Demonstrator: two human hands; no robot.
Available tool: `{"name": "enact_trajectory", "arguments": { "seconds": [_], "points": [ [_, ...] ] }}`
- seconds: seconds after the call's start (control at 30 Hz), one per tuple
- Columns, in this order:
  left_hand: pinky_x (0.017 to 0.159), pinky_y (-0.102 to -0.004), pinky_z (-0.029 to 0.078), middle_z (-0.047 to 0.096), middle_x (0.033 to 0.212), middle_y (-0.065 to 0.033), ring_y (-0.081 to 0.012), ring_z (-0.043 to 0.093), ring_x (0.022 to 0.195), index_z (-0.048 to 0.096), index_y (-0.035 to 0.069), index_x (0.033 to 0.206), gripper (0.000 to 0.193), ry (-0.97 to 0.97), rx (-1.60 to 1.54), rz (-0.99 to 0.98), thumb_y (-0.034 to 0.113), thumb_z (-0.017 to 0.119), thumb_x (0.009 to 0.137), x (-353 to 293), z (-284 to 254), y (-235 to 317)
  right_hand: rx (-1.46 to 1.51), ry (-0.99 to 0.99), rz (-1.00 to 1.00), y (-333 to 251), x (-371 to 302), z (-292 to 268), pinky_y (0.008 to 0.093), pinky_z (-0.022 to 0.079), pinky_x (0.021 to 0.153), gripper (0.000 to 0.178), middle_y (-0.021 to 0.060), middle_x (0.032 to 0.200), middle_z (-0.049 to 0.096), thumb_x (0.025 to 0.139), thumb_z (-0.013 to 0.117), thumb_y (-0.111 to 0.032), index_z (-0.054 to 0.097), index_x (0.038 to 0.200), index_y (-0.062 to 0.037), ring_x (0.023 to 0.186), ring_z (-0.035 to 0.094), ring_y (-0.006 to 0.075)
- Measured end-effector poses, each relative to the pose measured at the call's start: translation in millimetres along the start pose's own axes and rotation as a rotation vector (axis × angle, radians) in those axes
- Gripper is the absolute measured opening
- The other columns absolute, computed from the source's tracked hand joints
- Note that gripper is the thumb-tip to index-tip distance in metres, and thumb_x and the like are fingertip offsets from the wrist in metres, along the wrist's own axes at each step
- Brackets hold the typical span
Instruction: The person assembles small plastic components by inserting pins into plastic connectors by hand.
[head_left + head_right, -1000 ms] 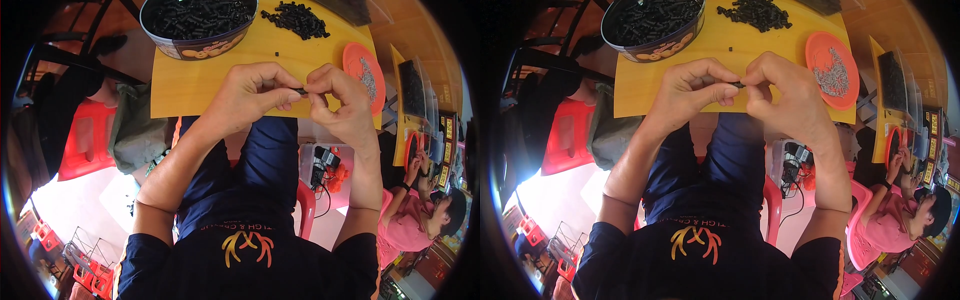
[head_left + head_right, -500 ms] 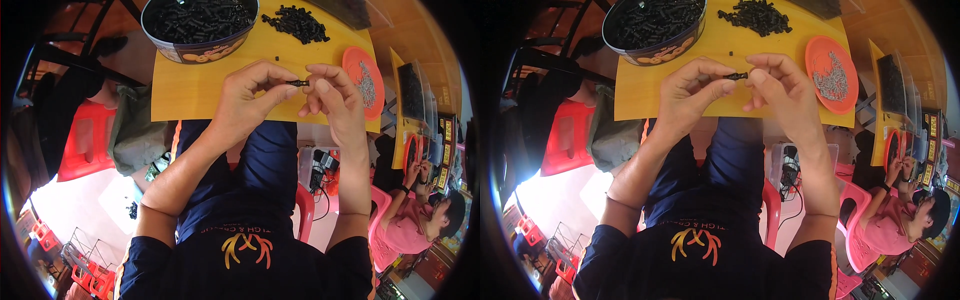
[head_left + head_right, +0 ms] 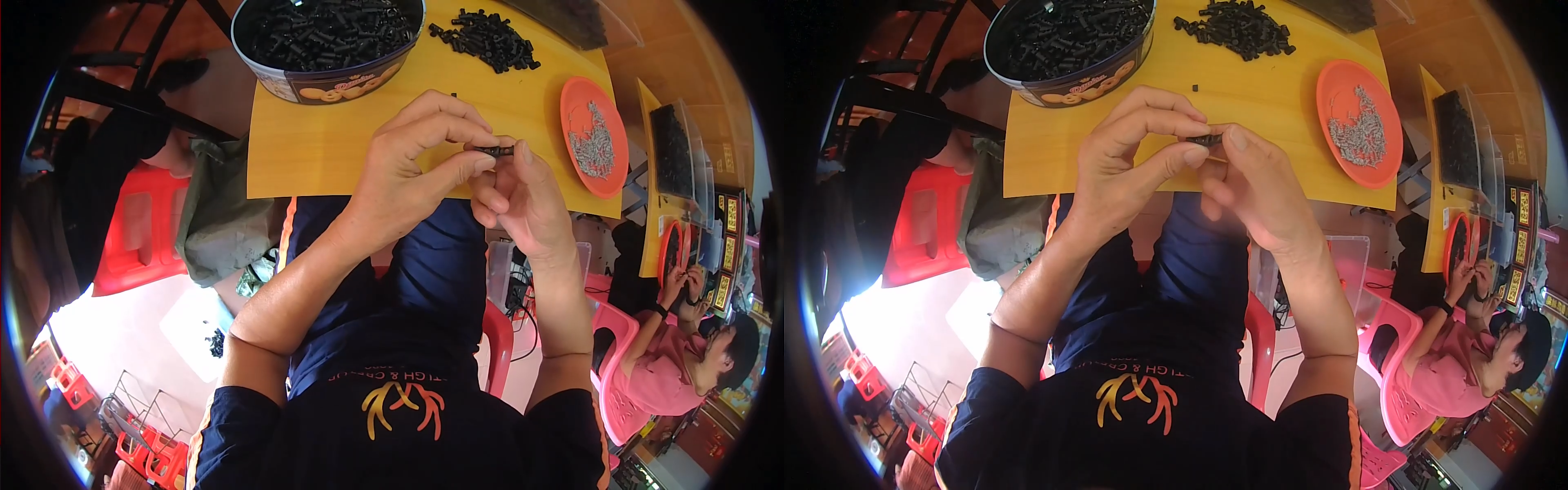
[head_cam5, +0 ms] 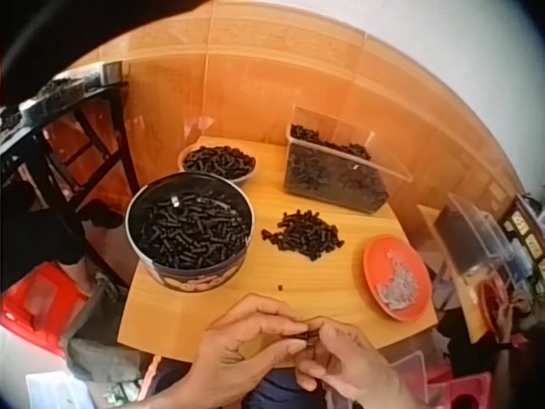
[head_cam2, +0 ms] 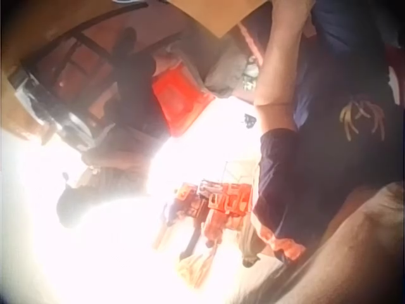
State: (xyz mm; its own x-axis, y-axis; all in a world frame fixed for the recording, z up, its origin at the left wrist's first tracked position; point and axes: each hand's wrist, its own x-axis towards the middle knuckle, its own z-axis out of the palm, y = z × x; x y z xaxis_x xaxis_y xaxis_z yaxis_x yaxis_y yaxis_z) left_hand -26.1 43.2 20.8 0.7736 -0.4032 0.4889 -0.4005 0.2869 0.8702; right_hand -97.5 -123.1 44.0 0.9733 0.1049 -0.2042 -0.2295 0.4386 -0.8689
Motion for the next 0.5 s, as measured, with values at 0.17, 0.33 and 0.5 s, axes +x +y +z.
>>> {"name": "enact_trajectory", "arguments": {
  "seconds": [0.17, 0.33, 0.5],
  "points": [
    [0.093, -0.0329, 0.048, 0.063, 0.109, -0.0114, -0.0213, 0.061, 0.105, 0.070, -0.001, 0.103, 0.021, -0.059, -0.082, -0.038, -0.004, 0.071, 0.083, -0.3, -0.5, 0.7, 0.357, -0.068, 0.101, 11.3, -0.7, -6.7, 0.0241, 0.039, 0.052, 0.039, 0.0008, 0.089, 0.057, 0.101, 0.054, -0.040, 0.060, 0.111, -0.0029, 0.062, 0.045, 0.0081],
    [0.084, -0.0301, 0.051, 0.063, 0.104, -0.0109, -0.0197, 0.063, 0.097, 0.070, -0.001, 0.100, 0.018, -0.012, -0.159, -0.019, -0.006, 0.070, 0.083, -0.8, 11.1, 4.1, 0.497, -0.079, 0.025, 15.9, 3.2, 9.7, 0.0246, 0.043, 0.063, 0.047, -0.0014, 0.098, 0.056, 0.093, 0.063, -0.044, 0.054, 0.121, -0.0069, 0.076, 0.050, 0.0079],
    [0.072, -0.0234, 0.054, 0.063, 0.101, -0.0092, -0.0137, 0.064, 0.088, 0.071, 0.000, 0.096, 0.014, 0.054, -0.131, 0.053, -0.005, 0.069, 0.083, 1.4, 7.1, -3.0, 0.486, 0.076, 0.005, 5.4, 11.1, 49.6, 0.0209, 0.041, 0.056, 0.035, -0.0062, 0.083, 0.053, 0.098, 0.059, -0.043, 0.055, 0.110, -0.0102, 0.059, 0.040, 0.0014]
  ]
}}
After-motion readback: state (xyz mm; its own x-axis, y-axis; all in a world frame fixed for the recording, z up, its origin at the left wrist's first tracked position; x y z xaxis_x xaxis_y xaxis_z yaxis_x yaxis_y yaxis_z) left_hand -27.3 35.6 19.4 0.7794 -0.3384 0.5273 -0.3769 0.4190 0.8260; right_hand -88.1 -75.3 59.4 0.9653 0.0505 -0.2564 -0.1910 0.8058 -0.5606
